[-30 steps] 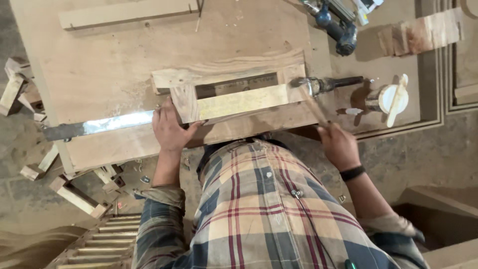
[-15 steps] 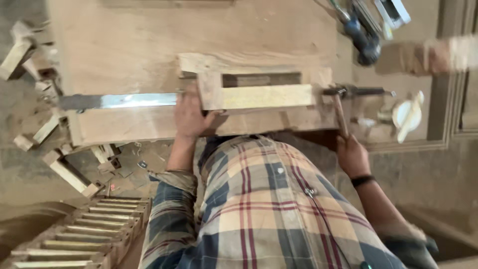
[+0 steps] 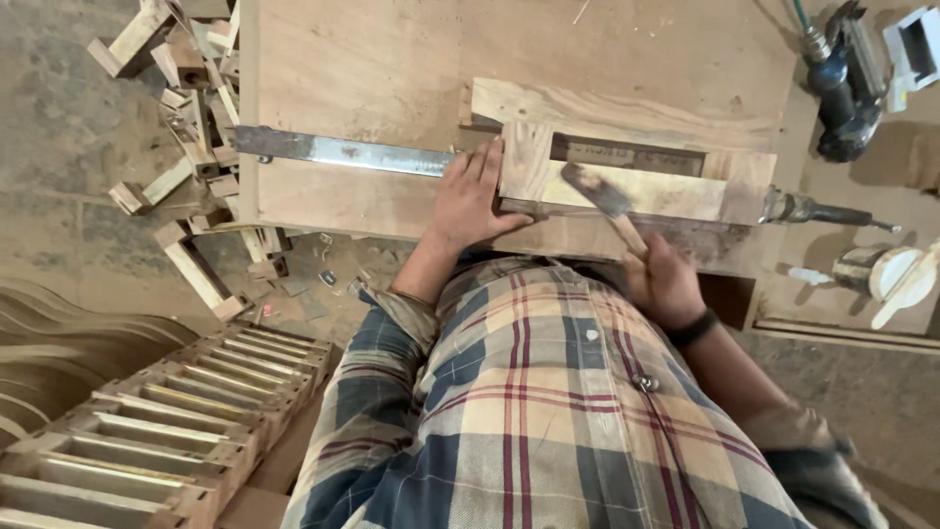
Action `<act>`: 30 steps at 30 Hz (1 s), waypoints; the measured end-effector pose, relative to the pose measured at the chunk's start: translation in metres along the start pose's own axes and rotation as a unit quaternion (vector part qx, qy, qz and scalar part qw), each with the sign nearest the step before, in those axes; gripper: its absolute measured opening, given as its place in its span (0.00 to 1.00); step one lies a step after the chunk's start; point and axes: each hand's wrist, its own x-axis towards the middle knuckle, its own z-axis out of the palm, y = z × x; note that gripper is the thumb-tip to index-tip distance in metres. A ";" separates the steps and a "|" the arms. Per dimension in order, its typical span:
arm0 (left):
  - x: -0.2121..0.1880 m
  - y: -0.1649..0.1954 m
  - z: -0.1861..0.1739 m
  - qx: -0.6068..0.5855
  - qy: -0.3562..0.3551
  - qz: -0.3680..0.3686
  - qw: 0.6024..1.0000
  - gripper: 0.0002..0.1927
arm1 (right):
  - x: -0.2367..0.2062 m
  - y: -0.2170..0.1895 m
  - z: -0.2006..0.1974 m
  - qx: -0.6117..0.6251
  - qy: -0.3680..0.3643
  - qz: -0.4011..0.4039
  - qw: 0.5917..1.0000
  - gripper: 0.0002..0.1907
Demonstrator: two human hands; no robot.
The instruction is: The person assembles small wooden frames by applying glue to the edges of wooden pieces, clamping them together, and securing them with a pneumatic nail gun. The person repeats this process for multiple frames, handling glue, clamps, and wood pieces throughout.
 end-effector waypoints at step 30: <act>0.008 0.029 0.024 0.144 0.045 -0.058 0.987 0.60 | 0.197 0.086 -0.114 0.167 -0.341 0.179 0.907 0.27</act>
